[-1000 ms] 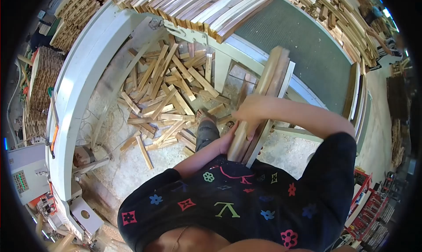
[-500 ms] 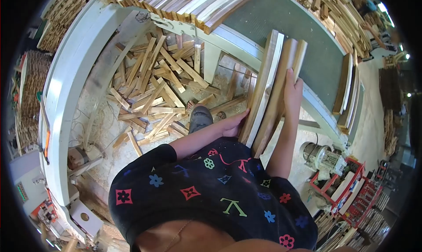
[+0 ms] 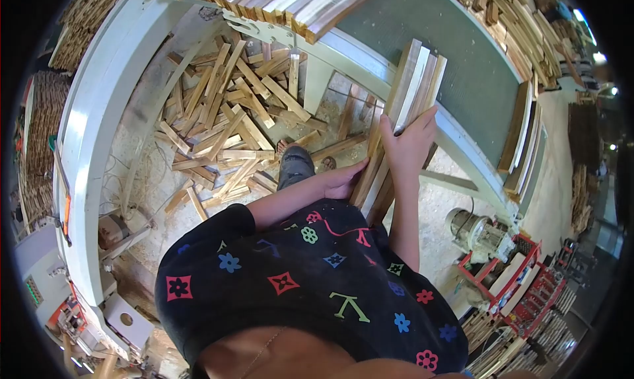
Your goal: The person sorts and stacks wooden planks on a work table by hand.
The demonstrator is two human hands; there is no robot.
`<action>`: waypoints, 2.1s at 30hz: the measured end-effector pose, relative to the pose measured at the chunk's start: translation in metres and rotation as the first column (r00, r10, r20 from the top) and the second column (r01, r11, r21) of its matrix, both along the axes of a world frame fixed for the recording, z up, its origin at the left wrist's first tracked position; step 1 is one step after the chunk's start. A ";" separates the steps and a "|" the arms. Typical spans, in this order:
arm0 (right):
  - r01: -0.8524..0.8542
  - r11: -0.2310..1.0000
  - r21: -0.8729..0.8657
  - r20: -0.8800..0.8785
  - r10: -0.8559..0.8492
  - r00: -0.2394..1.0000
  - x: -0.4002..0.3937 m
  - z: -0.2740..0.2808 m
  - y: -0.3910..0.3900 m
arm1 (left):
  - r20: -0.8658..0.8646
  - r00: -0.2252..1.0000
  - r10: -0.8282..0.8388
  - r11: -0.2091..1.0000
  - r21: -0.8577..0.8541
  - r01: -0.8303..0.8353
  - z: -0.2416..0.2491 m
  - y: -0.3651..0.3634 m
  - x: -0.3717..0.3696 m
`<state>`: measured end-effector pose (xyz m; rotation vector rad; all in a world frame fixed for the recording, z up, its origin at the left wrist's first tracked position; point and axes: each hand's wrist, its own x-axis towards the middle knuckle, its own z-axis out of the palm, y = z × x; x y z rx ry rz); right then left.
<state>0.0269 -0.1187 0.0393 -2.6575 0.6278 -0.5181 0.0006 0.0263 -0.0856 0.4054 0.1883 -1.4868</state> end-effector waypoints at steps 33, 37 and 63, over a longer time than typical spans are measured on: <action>-0.689 0.668 -0.283 -0.293 0.623 0.725 0.062 0.076 0.016 | 0.536 0.797 0.278 0.957 -0.222 -0.185 0.016 0.023 0.007; -0.066 0.996 -0.054 -0.080 0.061 0.995 0.044 0.074 0.008 | -0.003 0.983 0.182 0.951 -0.255 -0.177 0.026 0.021 0.000; -0.516 0.783 -0.348 -0.116 0.511 0.852 0.084 0.119 -0.007 | -0.163 0.980 0.113 0.990 -0.064 -0.124 0.005 0.002 -0.012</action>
